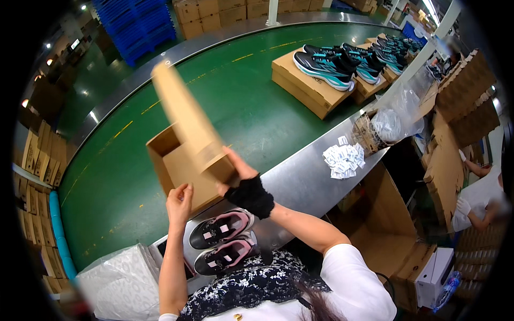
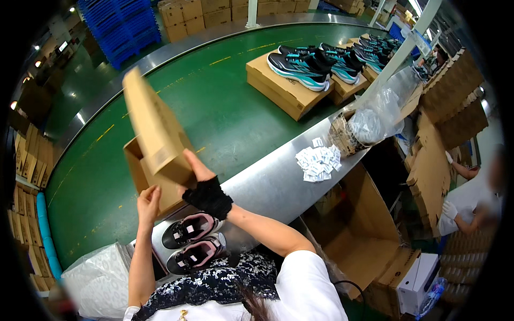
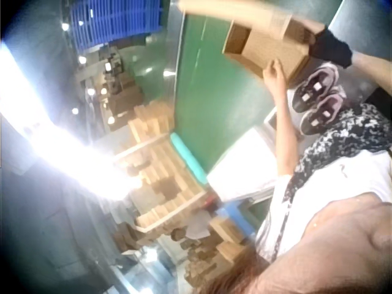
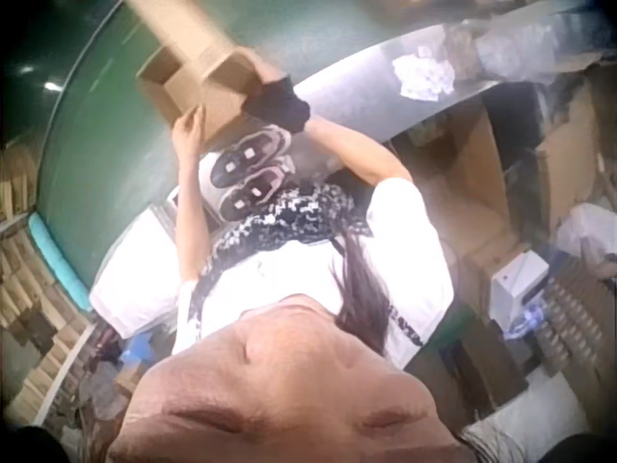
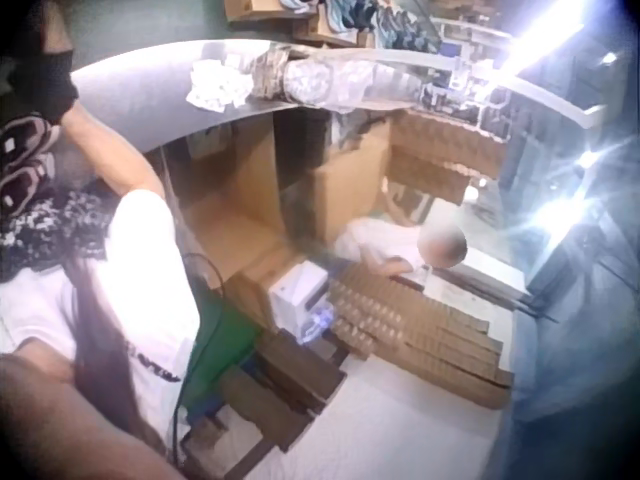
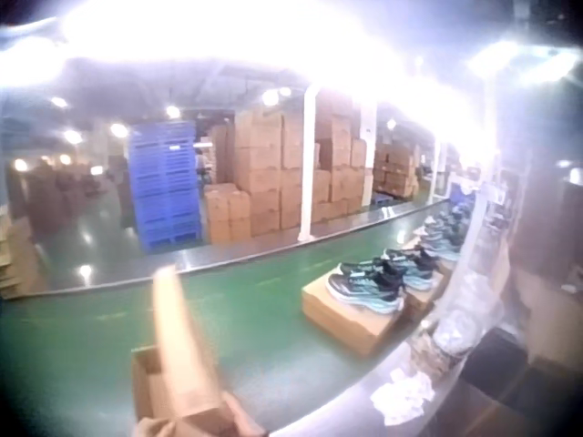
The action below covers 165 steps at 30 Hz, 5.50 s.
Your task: The person places pairs of sneakers into cardboard boxes on a conveyor belt. They line the boxes with white tissue paper, insert the shoes, and close the boxes. The process is repeated for multiple pairs of shoes, including black and teal sneakers and pink and black sneakers.
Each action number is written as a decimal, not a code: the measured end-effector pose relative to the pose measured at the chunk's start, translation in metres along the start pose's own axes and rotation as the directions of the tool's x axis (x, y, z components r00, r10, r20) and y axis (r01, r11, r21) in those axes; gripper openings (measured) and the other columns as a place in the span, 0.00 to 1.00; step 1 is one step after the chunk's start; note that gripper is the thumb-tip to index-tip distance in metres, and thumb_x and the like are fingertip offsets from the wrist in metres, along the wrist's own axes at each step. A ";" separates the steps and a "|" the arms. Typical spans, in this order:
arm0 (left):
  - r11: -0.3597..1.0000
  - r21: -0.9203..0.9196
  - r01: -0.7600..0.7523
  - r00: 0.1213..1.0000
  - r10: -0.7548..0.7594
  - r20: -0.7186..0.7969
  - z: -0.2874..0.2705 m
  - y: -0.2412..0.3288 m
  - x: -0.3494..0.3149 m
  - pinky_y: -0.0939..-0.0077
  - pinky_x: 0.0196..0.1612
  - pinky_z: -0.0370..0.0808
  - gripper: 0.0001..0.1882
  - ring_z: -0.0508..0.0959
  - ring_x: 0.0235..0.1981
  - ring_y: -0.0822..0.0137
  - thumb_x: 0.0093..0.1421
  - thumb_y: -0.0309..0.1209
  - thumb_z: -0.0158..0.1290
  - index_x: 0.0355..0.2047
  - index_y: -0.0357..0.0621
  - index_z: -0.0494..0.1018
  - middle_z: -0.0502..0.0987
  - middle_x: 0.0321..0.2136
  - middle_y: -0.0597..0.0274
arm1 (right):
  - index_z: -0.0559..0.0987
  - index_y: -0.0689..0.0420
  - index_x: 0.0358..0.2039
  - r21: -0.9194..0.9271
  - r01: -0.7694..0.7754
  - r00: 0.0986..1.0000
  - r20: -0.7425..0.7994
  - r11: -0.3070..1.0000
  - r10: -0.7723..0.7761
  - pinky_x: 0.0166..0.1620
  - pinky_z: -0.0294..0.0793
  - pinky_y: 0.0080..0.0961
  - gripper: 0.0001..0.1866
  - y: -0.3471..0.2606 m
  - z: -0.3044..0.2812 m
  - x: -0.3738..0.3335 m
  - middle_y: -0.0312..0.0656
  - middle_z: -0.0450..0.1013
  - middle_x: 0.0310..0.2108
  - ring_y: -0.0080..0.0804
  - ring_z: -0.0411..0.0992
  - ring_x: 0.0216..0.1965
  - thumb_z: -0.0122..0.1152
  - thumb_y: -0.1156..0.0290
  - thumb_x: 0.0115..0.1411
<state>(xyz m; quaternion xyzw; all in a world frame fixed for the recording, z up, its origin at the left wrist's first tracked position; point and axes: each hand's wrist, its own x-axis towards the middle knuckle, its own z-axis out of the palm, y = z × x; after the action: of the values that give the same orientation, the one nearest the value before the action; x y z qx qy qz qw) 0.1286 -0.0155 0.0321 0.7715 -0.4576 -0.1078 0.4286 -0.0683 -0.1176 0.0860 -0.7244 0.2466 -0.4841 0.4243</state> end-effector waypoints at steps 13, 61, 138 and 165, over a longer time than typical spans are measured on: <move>0.844 0.457 -0.279 0.944 0.155 0.290 -0.010 -0.003 -0.034 0.61 0.22 0.67 0.23 0.70 0.17 0.49 0.47 0.46 0.54 0.12 0.37 0.68 0.69 0.13 0.49 | 0.74 0.61 0.31 -0.364 -0.547 0.755 -0.603 0.754 0.257 0.38 0.68 0.31 0.13 0.183 -0.203 -0.058 0.49 0.73 0.27 0.43 0.71 0.32 0.49 0.63 0.54; 0.994 0.056 0.092 0.722 -0.028 -0.692 -0.252 0.061 -0.098 0.85 0.35 0.64 0.06 0.66 0.30 0.77 0.60 0.28 0.41 0.31 0.39 0.67 0.66 0.27 0.68 | 0.57 0.51 0.56 -0.088 0.185 0.409 0.912 0.979 0.004 0.46 0.64 0.37 0.37 -0.050 0.093 -0.010 0.53 0.63 0.46 0.43 0.68 0.42 0.60 0.64 0.46; 0.473 -0.692 0.546 0.774 -0.600 0.202 -0.116 0.008 0.125 0.51 0.48 0.62 0.61 0.52 0.58 0.48 0.38 0.63 0.54 0.59 0.34 0.39 0.42 0.59 0.45 | 0.73 0.55 0.18 -0.103 0.553 0.537 0.803 0.827 -0.259 0.41 0.65 0.39 0.09 -0.062 0.020 -0.039 0.38 0.69 0.18 0.41 0.66 0.38 0.59 0.64 0.37; 0.985 -0.169 -0.030 0.995 0.045 0.090 -0.036 0.052 0.217 0.76 0.34 0.71 0.35 0.73 0.34 0.67 0.45 0.53 0.55 0.39 0.29 0.69 0.71 0.35 0.50 | 0.74 0.61 0.17 -0.252 -0.446 0.530 0.699 0.859 0.480 0.24 0.59 0.18 0.17 0.011 -0.010 0.072 0.31 0.63 0.14 0.15 0.59 0.19 0.59 0.58 0.50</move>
<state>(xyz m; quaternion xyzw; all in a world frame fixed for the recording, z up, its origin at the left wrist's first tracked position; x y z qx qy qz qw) 0.2377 -0.1799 0.1424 0.7181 -0.4810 -0.1738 0.4720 -0.0475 -0.1819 0.1136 -0.7735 0.2454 -0.0114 0.5842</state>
